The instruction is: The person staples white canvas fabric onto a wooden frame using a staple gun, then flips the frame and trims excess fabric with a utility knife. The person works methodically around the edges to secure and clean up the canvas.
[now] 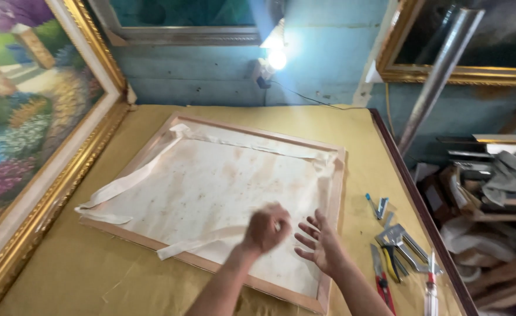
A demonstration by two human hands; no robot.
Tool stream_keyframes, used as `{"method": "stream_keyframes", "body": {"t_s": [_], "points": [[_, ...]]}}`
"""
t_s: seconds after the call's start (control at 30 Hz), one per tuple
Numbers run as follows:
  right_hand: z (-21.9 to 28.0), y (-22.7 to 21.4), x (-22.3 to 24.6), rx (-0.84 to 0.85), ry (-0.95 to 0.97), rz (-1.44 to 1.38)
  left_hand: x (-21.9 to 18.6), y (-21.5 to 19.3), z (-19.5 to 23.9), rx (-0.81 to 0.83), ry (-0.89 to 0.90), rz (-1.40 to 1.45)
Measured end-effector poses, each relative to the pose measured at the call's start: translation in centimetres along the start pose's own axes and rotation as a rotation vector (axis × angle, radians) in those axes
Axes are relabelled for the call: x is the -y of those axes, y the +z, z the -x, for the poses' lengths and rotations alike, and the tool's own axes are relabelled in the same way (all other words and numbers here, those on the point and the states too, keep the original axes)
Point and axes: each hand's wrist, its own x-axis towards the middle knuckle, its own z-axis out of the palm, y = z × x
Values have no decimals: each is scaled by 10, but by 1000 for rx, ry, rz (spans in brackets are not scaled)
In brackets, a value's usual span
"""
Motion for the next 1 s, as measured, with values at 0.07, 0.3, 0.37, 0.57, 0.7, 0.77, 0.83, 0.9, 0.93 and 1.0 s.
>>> {"method": "stream_keyframes", "body": {"t_s": [0.07,0.3,0.37,0.57,0.7,0.77,0.83,0.9,0.93,1.0], "points": [[-38,7,18,82,12,-61,-69,-25,11,46,-35,177],[-85,80,54,-23,-374,102,-148,-87,19,-391,-472,451],[-47,109,43,225,-468,303,-102,-111,9,-583,-824,375],[-22,162,-42,900,-807,1079,9,-161,14,-592,-1134,890],[3,176,-47,366,-1048,949,31,-208,12,-357,-762,-147],[24,202,-40,382,-1139,910,-4,-226,1,-166,-647,-84],[31,217,-43,410,-1191,886,-24,-236,9,27,-565,-10],[18,251,-36,556,-1317,703,-13,-259,12,170,-365,295],[-4,258,-39,556,-1312,705,-8,-278,17,170,-369,299],[-49,275,-47,360,-934,905,3,-319,27,-57,-499,603]]}}
